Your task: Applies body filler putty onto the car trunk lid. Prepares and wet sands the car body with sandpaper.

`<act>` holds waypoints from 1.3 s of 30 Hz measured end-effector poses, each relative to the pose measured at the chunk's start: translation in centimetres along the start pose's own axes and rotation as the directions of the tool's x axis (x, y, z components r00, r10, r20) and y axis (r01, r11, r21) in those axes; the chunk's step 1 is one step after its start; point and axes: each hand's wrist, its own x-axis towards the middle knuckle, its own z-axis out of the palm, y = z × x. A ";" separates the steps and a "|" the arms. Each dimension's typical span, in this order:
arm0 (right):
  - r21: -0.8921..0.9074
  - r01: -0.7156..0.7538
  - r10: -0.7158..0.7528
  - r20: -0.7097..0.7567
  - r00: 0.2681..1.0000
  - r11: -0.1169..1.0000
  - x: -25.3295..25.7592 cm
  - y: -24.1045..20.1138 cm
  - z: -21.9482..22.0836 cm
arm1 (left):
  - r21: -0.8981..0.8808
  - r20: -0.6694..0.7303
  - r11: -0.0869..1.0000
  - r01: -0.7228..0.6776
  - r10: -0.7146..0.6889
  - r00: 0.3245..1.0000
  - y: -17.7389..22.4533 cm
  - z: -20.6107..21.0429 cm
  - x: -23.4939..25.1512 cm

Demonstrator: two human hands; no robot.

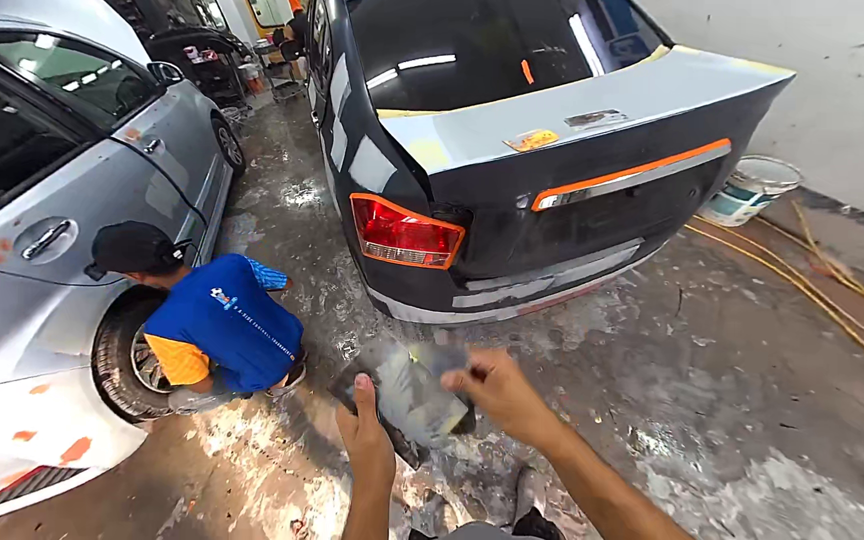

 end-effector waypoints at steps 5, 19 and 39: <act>-0.534 -0.221 0.220 -0.066 0.973 0.816 -2.5 0.3 0.4 | 0.353 0.039 0.930 -0.105 0.098 0.994 -0.3 -1.4 0.6; 0.206 -0.518 0.548 -0.128 0.827 0.830 -4.4 13.1 -7.3 | 0.027 -0.051 0.904 0.426 -0.425 0.904 -2.8 -5.4 -0.6; 0.432 -0.474 0.563 -0.098 0.821 0.767 -6.5 6.6 2.1 | -0.418 0.445 0.593 0.688 -0.527 0.724 -5.1 -6.4 -5.3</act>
